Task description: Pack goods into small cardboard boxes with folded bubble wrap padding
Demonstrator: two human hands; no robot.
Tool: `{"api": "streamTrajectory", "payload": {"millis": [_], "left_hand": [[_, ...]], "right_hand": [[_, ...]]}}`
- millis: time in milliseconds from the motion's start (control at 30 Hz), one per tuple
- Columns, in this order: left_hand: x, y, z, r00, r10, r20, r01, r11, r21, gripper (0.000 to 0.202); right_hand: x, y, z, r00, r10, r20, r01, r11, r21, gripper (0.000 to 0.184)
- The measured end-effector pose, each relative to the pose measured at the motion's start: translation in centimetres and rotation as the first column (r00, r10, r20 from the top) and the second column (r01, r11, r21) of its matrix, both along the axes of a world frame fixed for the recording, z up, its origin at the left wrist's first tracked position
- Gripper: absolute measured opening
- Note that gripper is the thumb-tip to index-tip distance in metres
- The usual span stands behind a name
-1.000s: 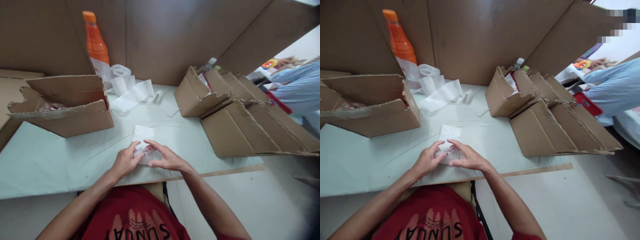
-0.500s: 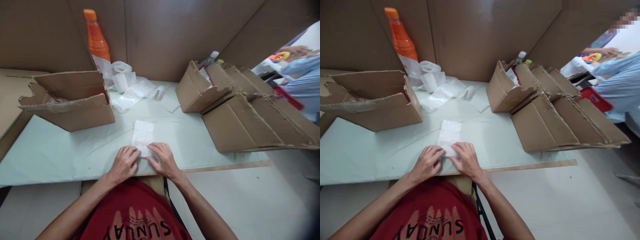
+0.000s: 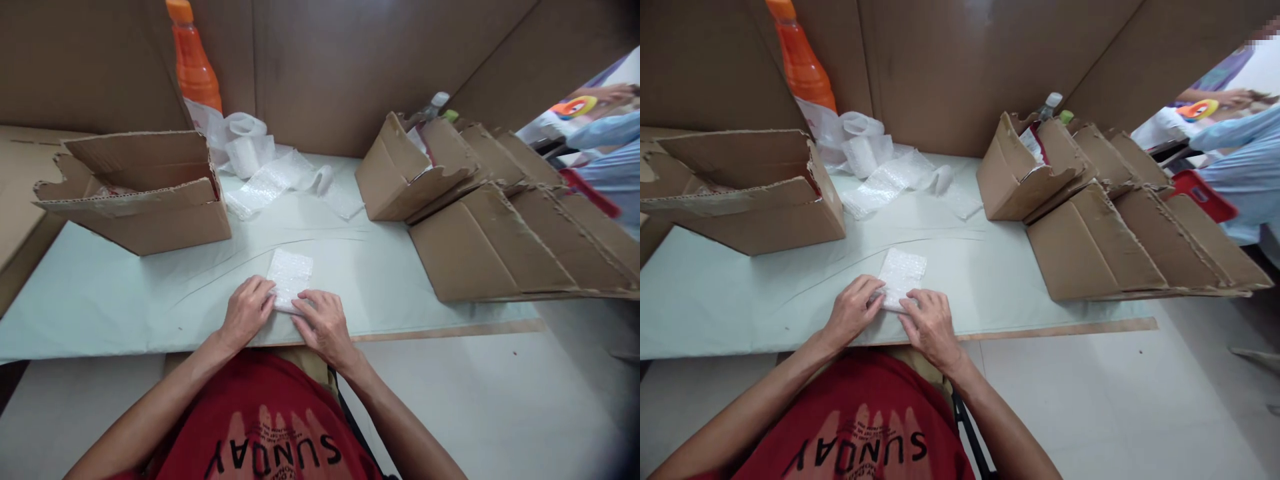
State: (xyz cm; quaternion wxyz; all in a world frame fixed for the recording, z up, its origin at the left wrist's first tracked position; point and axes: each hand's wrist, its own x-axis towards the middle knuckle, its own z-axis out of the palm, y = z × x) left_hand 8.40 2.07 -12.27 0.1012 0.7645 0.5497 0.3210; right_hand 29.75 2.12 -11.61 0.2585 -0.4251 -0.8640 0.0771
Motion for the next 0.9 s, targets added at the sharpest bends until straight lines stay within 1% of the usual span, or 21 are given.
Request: {"api": "streamTrajectory", "payload": {"millis": [33, 100, 200, 267, 333, 400, 467, 500, 533, 567, 600, 633, 667, 700, 733, 767, 800, 833, 867, 900], "left_hand": [[0.1, 0.0, 0.0, 1.000, -0.006, 0.005, 0.006, 1.000, 0.020, 0.016], [-0.1, -0.4, 0.2, 0.998, -0.062, 0.030, 0.060, 0.997, 0.044, 0.019], [-0.7, -1.5, 0.7, 0.984, -0.161, 0.078, 0.161, 0.987, 0.006, 0.024], [-1.0, -2.0, 0.8, 0.982, -0.160, 0.100, 0.164, 0.986, -0.029, 0.027], [-0.9, -2.1, 0.9, 0.990, -0.117, 0.074, 0.121, 0.991, -0.059, 0.027], [-0.6, -1.6, 0.7, 0.999, -0.053, 0.000, 0.053, 0.995, -0.090, 0.025], [-0.3, -1.1, 0.6, 0.999, 0.023, -0.049, -0.028, 0.993, -0.112, 0.022], [-0.2, -1.0, 0.6, 0.997, 0.062, -0.037, -0.066, 0.991, -0.120, 0.022], [-0.2, -0.9, 0.6, 0.995, 0.100, 0.008, -0.098, 0.986, -0.135, 0.023], [-0.2, -1.1, 0.6, 0.986, 0.142, 0.085, -0.127, 0.979, -0.162, 0.026], [-0.3, -1.3, 0.7, 0.963, 0.193, 0.189, -0.152, 0.966, -0.208, 0.031], [-0.4, -1.6, 0.8, 0.916, 0.255, 0.311, -0.170, 0.946, -0.276, 0.037], [-0.4, -1.9, 1.0, 0.842, 0.319, 0.435, -0.162, 0.919, -0.360, 0.045], [-0.4, -2.3, 1.2, 0.746, 0.381, 0.546, -0.124, 0.886, -0.447, 0.053], [-0.4, -2.6, 1.4, 0.640, 0.435, 0.634, -0.064, 0.852, -0.520, 0.061], [-0.2, -2.8, 1.6, 0.540, 0.476, 0.694, 0.003, 0.823, -0.568, 0.068], [-0.1, -2.9, 1.9, 0.461, 0.503, 0.731, 0.063, 0.803, -0.592, 0.073], [0.1, -2.9, 2.2, 0.410, 0.516, 0.752, 0.104, 0.793, -0.600, 0.077], [0.4, -2.9, 2.4, 0.390, 0.518, 0.762, 0.123, 0.791, -0.600, 0.078], [0.6, -2.8, 2.6, 0.394, 0.508, 0.766, 0.124, 0.796, -0.592, 0.077]], "right_hand": [[0.0, 0.0, -0.1, 1.000, 0.011, 0.023, -0.011, 1.000, -0.010, 0.022], [-0.1, 0.2, -0.3, 1.000, 0.003, 0.014, -0.002, 0.999, -0.048, 0.021], [0.0, 0.4, -0.4, 0.995, -0.003, -0.096, -0.013, 0.986, -0.166, 0.019], [0.1, 0.2, -0.1, 0.992, 0.013, -0.126, -0.042, 0.972, -0.229, 0.020], [0.2, -0.3, 0.3, 0.996, 0.000, -0.086, -0.018, 0.978, -0.209, 0.024], [0.1, -0.6, 0.6, 0.999, -0.031, -0.024, 0.027, 0.991, -0.130, 0.029], [-0.2, -0.4, 0.8, 0.999, 0.004, 0.046, 0.000, 0.996, -0.087, 0.033], [-0.4, -0.1, 0.7, 0.996, 0.040, 0.075, -0.033, 0.995, -0.090, 0.030], [-0.6, 0.3, 0.6, 0.994, 0.066, 0.091, -0.056, 0.993, -0.107, 0.026], [-0.9, 0.7, 0.5, 0.994, 0.068, 0.082, -0.057, 0.990, -0.127, 0.022], [-1.2, 1.1, 0.4, 0.998, 0.042, 0.044, -0.035, 0.988, -0.151, 0.019], [-1.5, 1.4, 0.3, 1.000, 0.000, -0.019, -0.004, 0.983, -0.182, 0.019], [-1.7, 1.6, 0.3, 0.995, -0.045, -0.093, 0.023, 0.975, -0.222, 0.019], [-1.9, 1.8, 0.3, 0.983, -0.079, -0.166, 0.030, 0.961, -0.275, 0.020], [-2.1, 1.8, 0.4, 0.969, -0.090, -0.229, 0.009, 0.944, -0.331, 0.020], [-2.2, 1.7, 0.5, 0.957, -0.078, -0.280, -0.037, 0.923, -0.383, 0.019], [-2.3, 1.7, 0.6, 0.946, -0.054, -0.321, -0.091, 0.903, -0.420, 0.018], [-2.3, 1.6, 0.8, 0.935, -0.032, -0.354, -0.135, 0.889, -0.437, 0.017], [-2.3, 1.6, 1.0, 0.924, -0.019, -0.382, -0.165, 0.882, -0.442, 0.017], [-2.2, 1.6, 1.3, 0.914, -0.015, -0.405, -0.182, 0.877, -0.444, 0.021]]}}
